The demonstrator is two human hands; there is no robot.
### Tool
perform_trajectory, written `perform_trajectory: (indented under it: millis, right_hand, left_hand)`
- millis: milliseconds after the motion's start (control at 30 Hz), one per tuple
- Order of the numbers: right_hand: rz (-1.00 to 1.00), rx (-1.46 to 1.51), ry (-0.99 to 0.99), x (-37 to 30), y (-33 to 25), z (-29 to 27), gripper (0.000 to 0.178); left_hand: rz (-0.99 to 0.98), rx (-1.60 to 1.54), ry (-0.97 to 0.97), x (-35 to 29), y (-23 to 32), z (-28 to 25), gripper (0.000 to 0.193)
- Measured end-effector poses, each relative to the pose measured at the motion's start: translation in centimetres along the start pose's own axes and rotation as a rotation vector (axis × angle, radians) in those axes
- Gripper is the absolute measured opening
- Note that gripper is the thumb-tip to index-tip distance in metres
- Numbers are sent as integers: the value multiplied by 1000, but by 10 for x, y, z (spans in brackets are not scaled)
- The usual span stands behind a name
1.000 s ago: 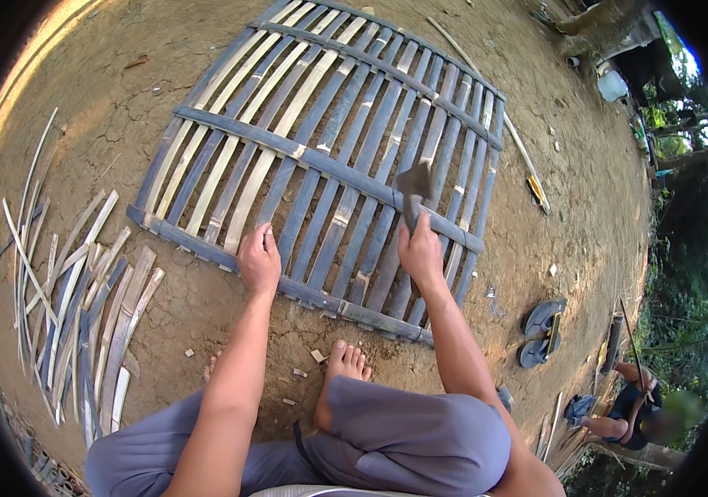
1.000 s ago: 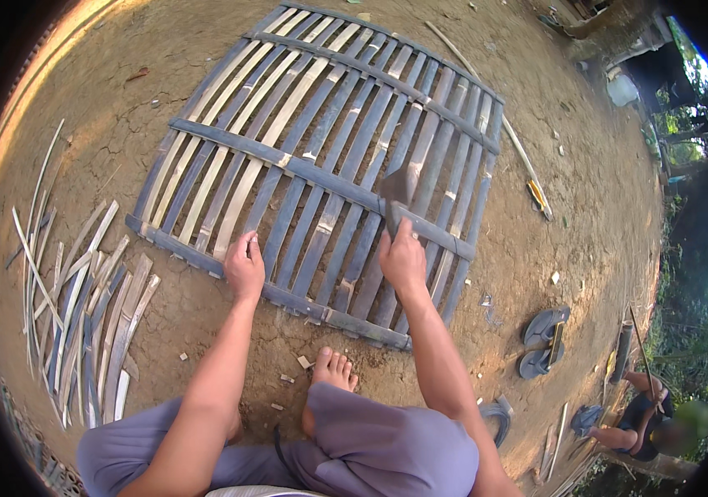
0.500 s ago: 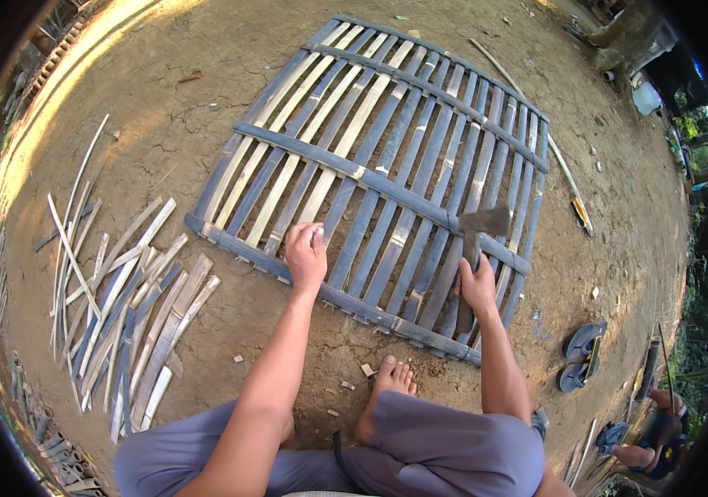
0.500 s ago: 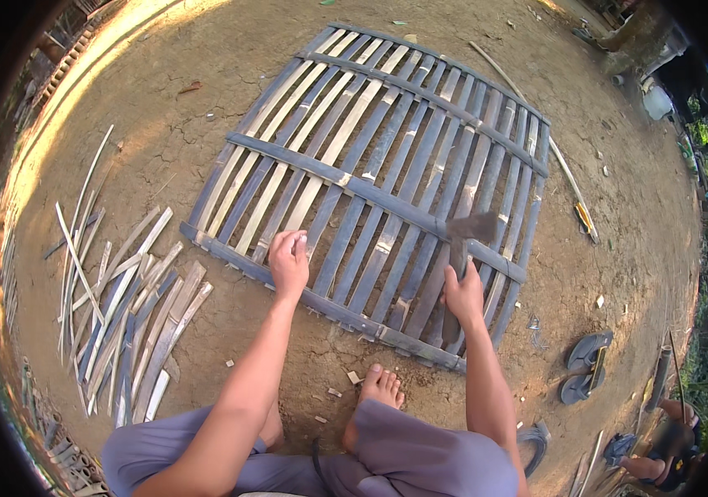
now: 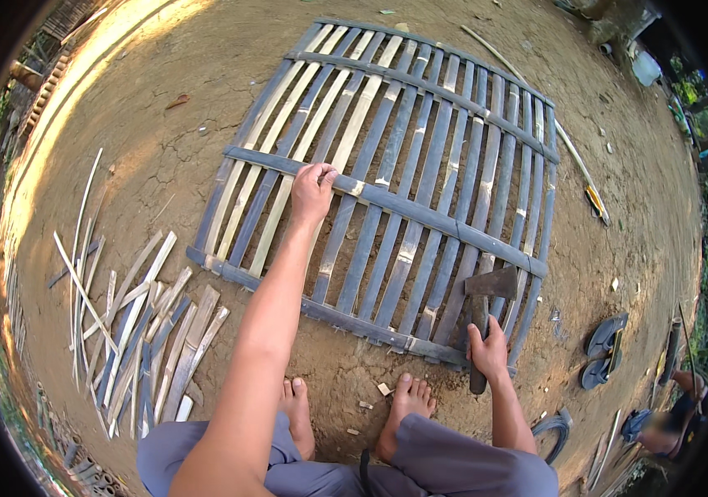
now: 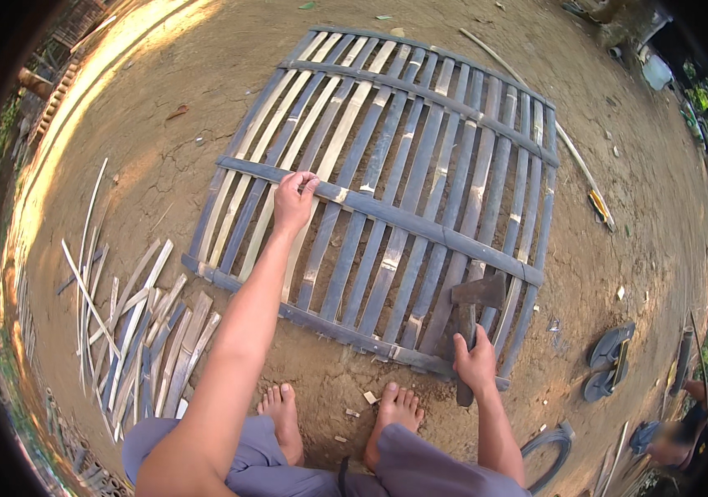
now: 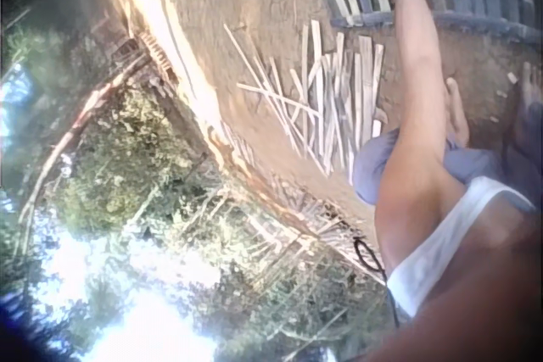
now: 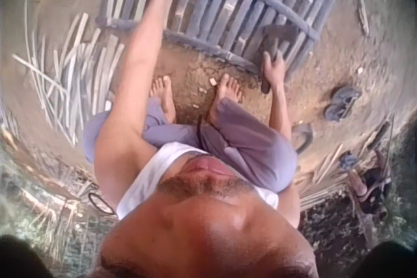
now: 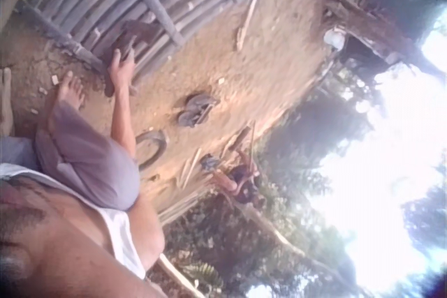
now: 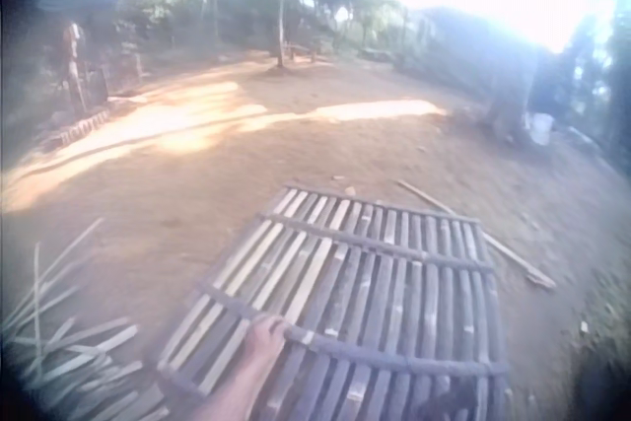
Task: The person constructs a lattice structure by hammering bamboo slats into place and securing them with wire using pliers.
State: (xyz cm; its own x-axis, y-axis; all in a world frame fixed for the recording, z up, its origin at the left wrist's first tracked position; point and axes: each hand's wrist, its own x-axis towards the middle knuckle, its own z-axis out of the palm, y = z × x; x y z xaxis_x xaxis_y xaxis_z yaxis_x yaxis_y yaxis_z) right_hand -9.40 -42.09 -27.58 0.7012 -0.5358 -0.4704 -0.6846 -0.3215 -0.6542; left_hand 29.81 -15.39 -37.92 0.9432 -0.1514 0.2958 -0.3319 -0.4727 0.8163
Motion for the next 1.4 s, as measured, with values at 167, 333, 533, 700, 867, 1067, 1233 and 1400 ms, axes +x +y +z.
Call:
perform_trajectory:
  millis: [167, 333, 533, 700, 867, 1067, 1233, 1400]
  right_hand:
    - [46, 4, -18, -2, 7, -2, 38]
    - [47, -31, -20, 3, 15, 0, 40]
    - [60, -74, 16, 2, 10, 3, 36]
    - [66, -45, 21, -2, 3, 3, 36]
    - [39, -59, 19, 0, 13, 8, 35]
    - [-4, -70, 14, 1, 14, 9, 33]
    - [8, -56, 10, 2, 12, 11, 33]
    - [48, -25, 21, 0, 6, 8, 29]
  left_hand:
    - [41, -83, -119, -6, 20, 24, 16]
    - [174, -137, -139, -19, 31, 50, 14]
    - [125, -127, -154, -22, 26, 58, 13]
    - [-85, -161, 28, -5, 4, 28, 19]
    - [-153, -88, 94, 7, -38, -11, 24]
    - [-79, -97, 68, 13, -39, -7, 19]
    - [-45, -19, 98, 15, -50, -14, 20]
    - [-80, -40, 118, 16, -47, -13, 19]
